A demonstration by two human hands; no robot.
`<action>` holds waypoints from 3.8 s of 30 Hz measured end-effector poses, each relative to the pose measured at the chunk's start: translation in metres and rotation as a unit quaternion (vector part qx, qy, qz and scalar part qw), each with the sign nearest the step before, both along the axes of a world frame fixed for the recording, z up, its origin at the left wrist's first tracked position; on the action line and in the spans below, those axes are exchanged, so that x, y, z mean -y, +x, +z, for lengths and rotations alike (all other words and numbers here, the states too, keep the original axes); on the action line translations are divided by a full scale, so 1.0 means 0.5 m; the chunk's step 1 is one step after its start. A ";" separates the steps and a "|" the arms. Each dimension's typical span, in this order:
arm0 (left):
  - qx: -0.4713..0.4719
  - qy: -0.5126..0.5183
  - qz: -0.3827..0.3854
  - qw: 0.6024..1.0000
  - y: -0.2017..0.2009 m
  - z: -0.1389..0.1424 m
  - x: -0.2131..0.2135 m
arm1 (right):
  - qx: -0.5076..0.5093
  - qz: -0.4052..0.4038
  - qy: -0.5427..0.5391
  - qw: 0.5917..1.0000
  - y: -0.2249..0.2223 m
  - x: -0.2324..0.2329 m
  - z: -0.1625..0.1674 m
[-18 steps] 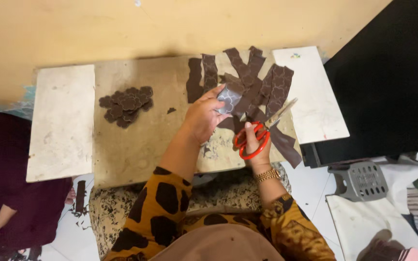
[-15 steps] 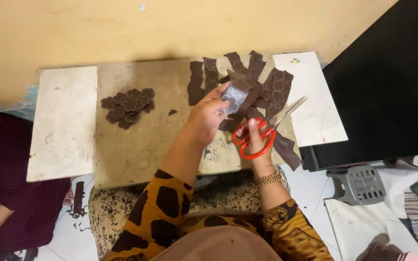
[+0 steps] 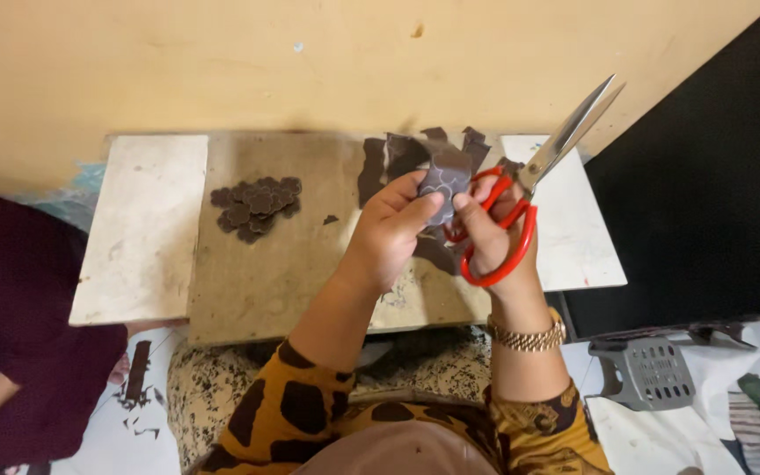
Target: The person uses red-handled scissors to cut flower-shaped pieces from a brown patterned fabric strip. They hold the fabric with one hand and cut along the pattern with the other, placing finished pieces on the table.
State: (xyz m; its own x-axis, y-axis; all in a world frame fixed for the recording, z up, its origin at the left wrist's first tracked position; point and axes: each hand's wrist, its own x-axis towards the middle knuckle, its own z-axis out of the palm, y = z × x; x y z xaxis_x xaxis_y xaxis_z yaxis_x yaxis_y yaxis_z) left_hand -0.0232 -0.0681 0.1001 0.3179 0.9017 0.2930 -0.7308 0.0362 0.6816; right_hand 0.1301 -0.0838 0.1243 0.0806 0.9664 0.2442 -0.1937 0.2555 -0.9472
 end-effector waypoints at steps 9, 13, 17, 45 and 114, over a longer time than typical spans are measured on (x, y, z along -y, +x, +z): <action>0.021 -0.064 0.069 0.995 -0.003 0.037 0.029 | 0.146 0.045 -0.068 0.986 -0.013 0.117 -0.034; 0.004 -0.080 0.084 0.993 -0.006 0.045 0.031 | 0.093 0.110 -0.095 0.985 -0.029 0.132 -0.051; -0.036 -0.056 0.118 0.991 0.000 0.052 0.046 | 0.111 0.127 -0.094 0.981 -0.034 0.150 -0.049; -0.116 -0.042 0.173 0.977 0.005 0.128 0.100 | 0.204 0.094 -0.042 0.974 -0.025 0.155 -0.017; -0.082 -0.023 0.152 0.985 -0.020 0.110 0.079 | 0.224 0.132 -0.034 0.965 0.019 0.162 -0.014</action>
